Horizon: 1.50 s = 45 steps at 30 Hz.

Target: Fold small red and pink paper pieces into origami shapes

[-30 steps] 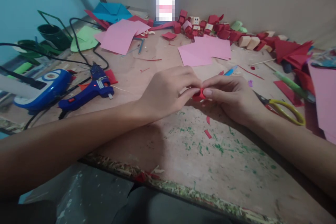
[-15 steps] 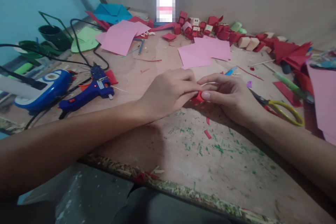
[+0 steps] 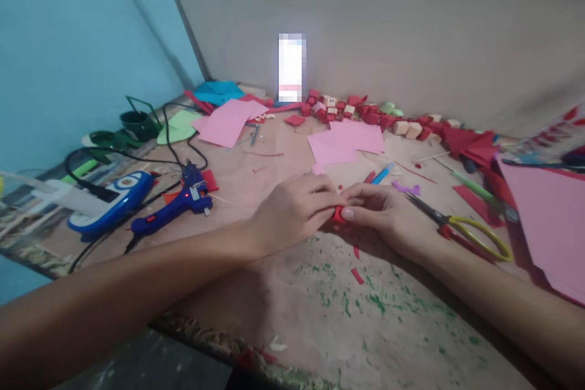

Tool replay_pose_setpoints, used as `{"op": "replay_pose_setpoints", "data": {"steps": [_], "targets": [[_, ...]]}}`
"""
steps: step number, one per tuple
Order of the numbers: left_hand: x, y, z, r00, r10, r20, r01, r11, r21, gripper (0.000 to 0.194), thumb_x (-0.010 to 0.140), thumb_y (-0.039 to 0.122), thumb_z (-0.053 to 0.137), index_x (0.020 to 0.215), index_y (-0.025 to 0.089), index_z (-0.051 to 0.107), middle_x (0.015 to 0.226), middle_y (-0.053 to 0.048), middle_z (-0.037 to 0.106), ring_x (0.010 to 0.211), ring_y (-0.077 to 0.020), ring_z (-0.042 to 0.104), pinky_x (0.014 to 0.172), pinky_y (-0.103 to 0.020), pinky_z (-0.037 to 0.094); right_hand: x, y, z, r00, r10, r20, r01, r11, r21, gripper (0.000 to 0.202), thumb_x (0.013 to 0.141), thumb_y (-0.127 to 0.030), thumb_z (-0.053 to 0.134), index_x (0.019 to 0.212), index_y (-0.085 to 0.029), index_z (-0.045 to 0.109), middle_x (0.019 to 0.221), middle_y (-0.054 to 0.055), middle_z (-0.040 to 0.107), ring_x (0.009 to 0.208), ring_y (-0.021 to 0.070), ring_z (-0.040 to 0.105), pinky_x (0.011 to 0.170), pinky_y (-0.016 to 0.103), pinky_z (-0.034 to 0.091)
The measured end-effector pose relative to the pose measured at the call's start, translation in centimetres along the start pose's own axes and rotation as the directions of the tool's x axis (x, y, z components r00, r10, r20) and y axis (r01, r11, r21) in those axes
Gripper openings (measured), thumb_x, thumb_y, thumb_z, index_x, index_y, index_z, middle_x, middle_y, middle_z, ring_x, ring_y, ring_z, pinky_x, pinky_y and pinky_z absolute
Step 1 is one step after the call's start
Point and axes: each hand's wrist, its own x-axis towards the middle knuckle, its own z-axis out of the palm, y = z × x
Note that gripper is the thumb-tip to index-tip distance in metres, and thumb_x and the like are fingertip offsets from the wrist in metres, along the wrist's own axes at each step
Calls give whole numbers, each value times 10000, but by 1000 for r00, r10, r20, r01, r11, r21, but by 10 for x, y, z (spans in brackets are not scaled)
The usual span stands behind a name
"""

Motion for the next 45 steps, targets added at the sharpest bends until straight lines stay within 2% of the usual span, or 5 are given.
{"op": "replay_pose_setpoints", "data": {"steps": [14,22,33,39,45], "targets": [[4,4,-4,997,41,61,-43,998,44,214,987,157,555,1003,175,767,911,-75,680,835,-185,640,735,-297,509,-2,0,3,1000,-24,-18,22,994,-108,350,690,-312,932,906,-162,701,782,13,746,711,140,680,696,264,498],[-3,6,-1,986,131,-106,-126,991,53,258,939,36,608,1127,160,732,993,-86,704,822,-147,643,727,-245,529,-9,-9,14,999,-34,12,35,979,-200,367,721,-455,884,807,-134,727,696,28,741,644,150,675,660,266,503],[5,14,-5,999,-15,-40,13,999,-44,146,903,23,599,925,166,621,865,-35,666,834,-153,659,761,-239,529,-8,1,9,996,-86,3,83,957,-279,441,739,-560,835,818,-137,738,711,27,714,634,139,646,618,256,498],[2,12,-3,997,63,38,-64,997,30,260,946,26,551,1117,170,684,1017,-76,701,947,-162,681,823,-240,545,-8,2,7,995,-89,52,100,953,-286,487,735,-608,816,789,-132,725,711,28,703,658,154,633,644,279,499],[-1,10,-2,994,106,-4,-106,993,57,258,951,15,568,1118,151,709,984,-74,716,894,-141,690,791,-217,542,-9,0,7,985,-146,97,171,915,-364,454,830,-571,744,882,-120,754,808,51,727,736,172,632,718,303,503]]}}
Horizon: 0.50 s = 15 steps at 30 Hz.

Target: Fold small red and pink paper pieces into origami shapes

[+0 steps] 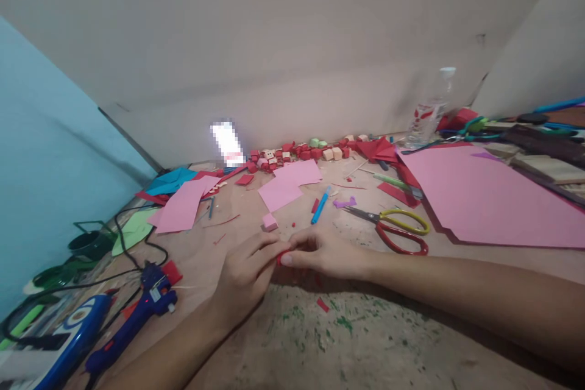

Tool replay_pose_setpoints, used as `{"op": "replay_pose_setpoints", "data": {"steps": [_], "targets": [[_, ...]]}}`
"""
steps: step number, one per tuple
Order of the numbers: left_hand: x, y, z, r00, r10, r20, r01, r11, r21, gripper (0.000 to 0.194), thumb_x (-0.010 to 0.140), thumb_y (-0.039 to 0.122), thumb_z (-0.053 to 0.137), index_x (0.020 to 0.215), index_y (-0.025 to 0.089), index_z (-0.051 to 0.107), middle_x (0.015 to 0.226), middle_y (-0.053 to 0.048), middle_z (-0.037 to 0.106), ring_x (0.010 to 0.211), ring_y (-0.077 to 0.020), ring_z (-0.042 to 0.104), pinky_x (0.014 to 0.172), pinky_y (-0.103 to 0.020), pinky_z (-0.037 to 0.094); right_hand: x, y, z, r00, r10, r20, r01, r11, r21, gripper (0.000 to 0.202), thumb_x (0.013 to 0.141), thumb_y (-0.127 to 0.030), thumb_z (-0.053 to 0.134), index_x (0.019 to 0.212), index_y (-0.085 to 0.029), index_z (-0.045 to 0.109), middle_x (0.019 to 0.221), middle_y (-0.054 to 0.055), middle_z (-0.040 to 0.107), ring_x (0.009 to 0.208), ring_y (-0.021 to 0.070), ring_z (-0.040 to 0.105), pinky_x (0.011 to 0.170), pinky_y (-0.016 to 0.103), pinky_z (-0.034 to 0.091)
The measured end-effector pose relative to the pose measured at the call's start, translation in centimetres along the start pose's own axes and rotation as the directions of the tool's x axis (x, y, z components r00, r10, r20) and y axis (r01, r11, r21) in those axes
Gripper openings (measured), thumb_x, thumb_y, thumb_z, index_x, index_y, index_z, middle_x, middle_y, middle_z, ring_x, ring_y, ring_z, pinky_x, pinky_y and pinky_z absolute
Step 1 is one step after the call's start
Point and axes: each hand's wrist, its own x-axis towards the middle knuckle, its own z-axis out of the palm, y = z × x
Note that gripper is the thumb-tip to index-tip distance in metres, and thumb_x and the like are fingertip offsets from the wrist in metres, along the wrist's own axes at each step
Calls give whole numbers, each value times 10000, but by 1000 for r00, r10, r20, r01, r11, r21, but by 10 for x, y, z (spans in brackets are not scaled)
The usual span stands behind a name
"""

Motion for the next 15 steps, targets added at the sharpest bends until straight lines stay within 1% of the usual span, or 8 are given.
{"op": "replay_pose_setpoints", "data": {"steps": [3,5,7,9,11,13,15], "targets": [[0,2,1,999,11,-31,-11,1000,7,240,935,15,597,1096,151,711,974,-79,728,881,-153,693,782,-238,551,-1,-2,0,999,-40,23,41,997,-61,412,865,-521,725,929,-116,762,851,56,733,774,174,619,748,303,489],[0,3,2,999,9,-47,-9,1000,13,222,926,24,606,1080,150,704,974,-86,735,867,-165,692,772,-260,558,0,-3,0,999,-32,33,35,996,-77,390,867,-508,725,875,-119,750,801,40,708,732,161,596,703,287,471],[1,3,2,999,-23,-38,22,999,-25,200,926,41,599,1063,150,695,979,-92,737,866,-175,695,779,-279,568,1,-2,0,999,-26,20,28,996,-79,386,861,-505,732,797,-125,726,744,23,675,694,148,571,676,276,460],[3,1,2,997,-71,-2,71,995,-70,209,930,49,567,1061,154,691,977,-89,737,885,-182,697,806,-297,575,2,1,0,1000,1,2,-1,999,-32,390,861,-517,731,841,-128,738,777,34,692,720,162,593,693,287,475],[5,-2,1,992,-119,34,122,989,-83,213,936,67,550,1065,155,695,970,-86,734,898,-191,698,807,-305,576,4,3,-1,999,35,-30,-35,999,1,393,843,-530,748,841,-138,746,797,53,708,732,179,617,692,303,493],[6,-4,-1,987,-141,80,149,984,-100,224,948,86,534,1093,143,696,1010,-100,735,940,-203,697,841,-320,574,5,5,0,997,77,-26,-76,997,26,391,831,-541,759,862,-151,760,795,67,719,712,189,629,668,317,506],[6,-4,-3,981,-156,115,170,978,-120,263,945,86,526,1146,136,688,1072,-111,731,983,-212,689,889,-336,564,5,6,0,996,90,-26,-88,995,53,383,825,-544,762,860,-163,770,784,80,723,691,199,638,648,331,519]]}}
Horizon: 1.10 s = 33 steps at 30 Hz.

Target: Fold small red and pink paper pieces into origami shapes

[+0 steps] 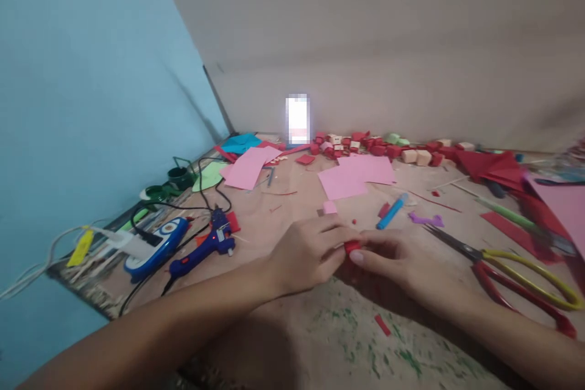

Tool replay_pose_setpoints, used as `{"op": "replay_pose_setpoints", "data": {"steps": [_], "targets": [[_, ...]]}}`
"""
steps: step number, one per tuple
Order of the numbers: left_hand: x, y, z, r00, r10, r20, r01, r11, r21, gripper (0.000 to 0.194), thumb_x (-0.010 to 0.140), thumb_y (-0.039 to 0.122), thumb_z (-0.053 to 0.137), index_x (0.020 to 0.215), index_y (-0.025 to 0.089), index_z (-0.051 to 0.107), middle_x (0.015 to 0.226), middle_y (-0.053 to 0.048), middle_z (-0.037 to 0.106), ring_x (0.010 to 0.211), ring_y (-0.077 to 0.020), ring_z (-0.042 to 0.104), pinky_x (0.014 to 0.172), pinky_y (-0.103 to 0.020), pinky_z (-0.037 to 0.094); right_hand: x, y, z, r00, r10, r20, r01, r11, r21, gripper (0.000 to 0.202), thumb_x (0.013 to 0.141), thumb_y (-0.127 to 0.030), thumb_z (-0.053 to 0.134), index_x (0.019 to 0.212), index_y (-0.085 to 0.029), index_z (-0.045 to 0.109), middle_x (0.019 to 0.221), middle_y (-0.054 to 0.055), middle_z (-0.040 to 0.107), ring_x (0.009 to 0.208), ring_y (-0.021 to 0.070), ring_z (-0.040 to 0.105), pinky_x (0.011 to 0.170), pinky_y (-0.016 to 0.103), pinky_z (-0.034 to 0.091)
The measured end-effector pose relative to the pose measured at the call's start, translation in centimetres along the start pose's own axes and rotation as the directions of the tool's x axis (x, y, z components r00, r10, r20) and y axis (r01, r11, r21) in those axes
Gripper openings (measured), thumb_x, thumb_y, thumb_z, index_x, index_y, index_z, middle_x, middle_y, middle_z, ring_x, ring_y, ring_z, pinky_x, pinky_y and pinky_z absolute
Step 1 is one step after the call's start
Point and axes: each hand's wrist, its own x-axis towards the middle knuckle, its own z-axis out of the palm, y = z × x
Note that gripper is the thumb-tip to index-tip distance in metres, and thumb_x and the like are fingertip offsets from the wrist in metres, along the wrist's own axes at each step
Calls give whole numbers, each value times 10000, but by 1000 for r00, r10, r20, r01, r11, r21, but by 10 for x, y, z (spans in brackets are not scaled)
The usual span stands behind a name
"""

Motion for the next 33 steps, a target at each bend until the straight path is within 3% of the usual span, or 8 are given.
{"op": "replay_pose_setpoints", "data": {"steps": [4,7,9,11,13,19,28,33], "targets": [[0,2,-3,987,-157,-32,154,985,-82,345,899,98,556,1223,162,657,1127,-94,705,939,-189,661,871,-315,550,2,-6,1,993,-10,-119,7,1000,-25,345,798,-522,784,851,-181,780,719,84,714,637,215,641,601,344,530],[4,1,-5,941,-324,-103,289,922,-258,181,906,171,585,1043,148,701,1022,-72,689,865,-159,624,765,-262,526,0,-18,6,944,-67,-322,9,983,-181,262,762,-440,813,876,-205,793,717,77,733,593,208,625,543,315,509],[7,2,-5,881,-471,-53,398,796,-456,167,917,287,626,887,149,716,843,-32,659,728,-128,580,637,-232,475,-5,-28,11,909,-120,-400,-23,942,-335,181,804,-367,772,898,-214,797,739,78,752,608,217,646,553,312,519],[9,3,-3,775,-616,141,546,542,-639,320,929,443,618,870,147,726,587,36,499,508,-98,441,454,-215,334,-10,-34,18,914,-155,-376,-46,879,-474,156,833,-311,730,919,-200,799,777,81,767,656,224,676,587,307,533],[9,3,1,706,-673,222,606,409,-682,336,875,477,696,850,144,729,538,59,453,448,-75,382,411,-204,259,-12,-32,20,911,-183,-369,-42,850,-525,201,845,-300,715,987,-180,792,829,83,777,702,221,697,620,299,550],[7,2,8,708,-635,311,607,321,-727,291,773,410,802,895,150,761,610,39,562,456,-54,417,429,-189,278,-10,-12,14,901,-240,-362,13,848,-530,272,922,-290,639,1120,-149,761,925,91,787,730,191,706,628,287,551],[6,3,2,683,-596,423,679,304,-668,272,824,424,766,886,159,755,524,52,486,454,-70,406,434,-193,260,-11,-3,13,877,-383,-291,109,748,-655,252,901,-251,639,1099,-170,772,966,84,809,697,177,709,634,294,573],[7,5,0,698,-550,458,655,232,-719,270,870,423,719,856,157,675,541,49,494,463,-74,416,430,-188,278,-12,-6,11,908,-323,-268,162,859,-486,296,879,-276,711,1158,-188,759,871,53,792,689,165,692,647,286,566]]}}
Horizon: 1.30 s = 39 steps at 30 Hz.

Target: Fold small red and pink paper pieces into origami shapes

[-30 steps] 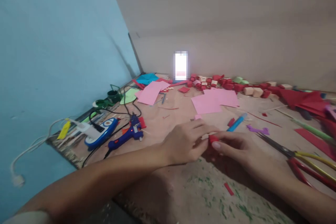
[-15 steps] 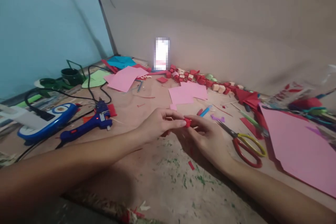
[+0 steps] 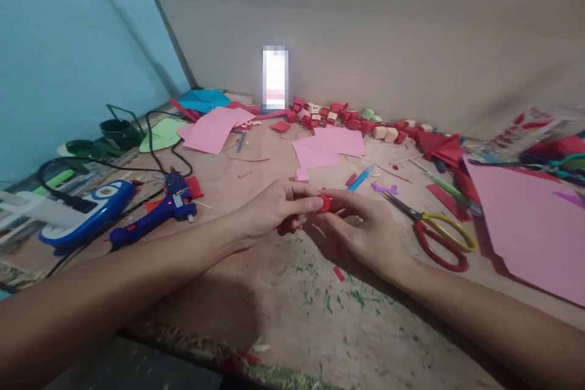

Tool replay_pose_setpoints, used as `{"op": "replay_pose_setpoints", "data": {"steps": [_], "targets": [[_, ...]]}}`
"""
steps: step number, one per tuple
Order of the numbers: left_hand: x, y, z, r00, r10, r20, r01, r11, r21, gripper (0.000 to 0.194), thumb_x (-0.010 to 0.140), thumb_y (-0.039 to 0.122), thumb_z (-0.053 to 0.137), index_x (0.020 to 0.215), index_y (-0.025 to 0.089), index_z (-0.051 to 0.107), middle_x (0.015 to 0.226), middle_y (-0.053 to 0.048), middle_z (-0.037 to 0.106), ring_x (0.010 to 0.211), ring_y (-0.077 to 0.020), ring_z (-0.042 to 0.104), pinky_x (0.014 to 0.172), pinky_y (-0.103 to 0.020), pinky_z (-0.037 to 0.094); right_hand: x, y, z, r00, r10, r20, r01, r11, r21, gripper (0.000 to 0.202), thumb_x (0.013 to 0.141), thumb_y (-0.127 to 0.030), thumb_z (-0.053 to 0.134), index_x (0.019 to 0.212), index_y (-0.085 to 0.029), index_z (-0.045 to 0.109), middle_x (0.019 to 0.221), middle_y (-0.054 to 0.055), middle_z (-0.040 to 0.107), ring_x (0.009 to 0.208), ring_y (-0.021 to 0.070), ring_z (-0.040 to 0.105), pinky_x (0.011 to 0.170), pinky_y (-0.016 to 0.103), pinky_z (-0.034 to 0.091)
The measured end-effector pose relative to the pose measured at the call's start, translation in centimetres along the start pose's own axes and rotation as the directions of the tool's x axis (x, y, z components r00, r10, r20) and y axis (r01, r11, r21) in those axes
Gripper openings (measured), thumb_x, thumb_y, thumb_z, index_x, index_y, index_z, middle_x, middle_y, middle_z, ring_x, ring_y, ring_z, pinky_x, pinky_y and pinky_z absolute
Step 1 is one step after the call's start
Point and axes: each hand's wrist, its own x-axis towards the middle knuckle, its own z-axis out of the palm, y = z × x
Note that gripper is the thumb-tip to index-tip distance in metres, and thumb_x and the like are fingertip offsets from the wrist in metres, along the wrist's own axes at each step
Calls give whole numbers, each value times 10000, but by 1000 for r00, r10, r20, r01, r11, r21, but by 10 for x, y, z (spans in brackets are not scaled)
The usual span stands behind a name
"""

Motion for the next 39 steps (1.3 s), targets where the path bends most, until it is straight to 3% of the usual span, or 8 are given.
{"op": "replay_pose_setpoints", "data": {"steps": [3,6,11,18,24,28,34,39], "targets": [[0,0,2,999,15,45,-9,989,-149,226,881,370,712,865,164,620,589,44,515,491,-74,450,448,-180,322,3,0,-4,989,100,105,-127,950,287,425,847,-317,774,1249,-192,718,918,56,784,722,161,689,678,292,565],[0,-1,4,999,26,44,-17,979,-204,210,881,341,710,888,158,608,615,45,510,494,-69,453,458,-176,339,6,0,-7,971,159,178,-220,884,412,434,862,-329,770,1265,-178,711,935,60,775,729,151,674,692,291,558],[1,-4,2,998,41,43,-34,989,-146,221,895,355,709,858,158,613,592,47,520,490,-69,455,466,-176,353,8,1,-7,973,166,160,-213,910,356,373,864,-341,774,1199,-178,748,979,72,781,718,144,659,669,281,552],[3,-5,2,997,35,-69,-43,993,-111,244,837,374,763,835,149,668,603,34,605,453,-74,548,409,-175,375,9,-2,-6,979,166,121,-197,922,333,306,882,-341,746,1129,-162,774,961,67,784,754,150,672,663,262,541],[5,-6,3,989,35,-142,-55,989,-135,261,845,381,758,811,139,668,599,30,620,431,-76,567,382,-164,402,10,-6,-8,980,176,96,-195,947,254,300,886,-327,734,1117,-142,783,824,41,763,659,132,631,624,255,525],[6,-7,-1,997,40,-66,-49,989,-141,244,853,357,758,821,137,659,618,30,626,467,-66,582,443,-158,453,10,-5,-7,981,168,98,-188,945,268,283,862,-335,760,1079,-154,776,826,40,766,644,133,644,613,258,538],[5,-5,-3,999,37,4,-36,996,-81,305,882,422,719,790,148,621,579,50,549,471,-68,534,446,-166,428,9,-3,-5,986,145,81,-163,935,315,223,821,-311,803,984,-162,770,868,56,778,683,139,676,625,253,545],[4,-4,-4,999,14,47,-10,996,-92,329,882,436,716,767,149,603,579,52,527,481,-66,525,454,-168,429,9,-4,-4,990,132,53,-143,935,326,203,802,-294,821,967,-188,770,754,11,756,590,114,636,583,241,530]]}}
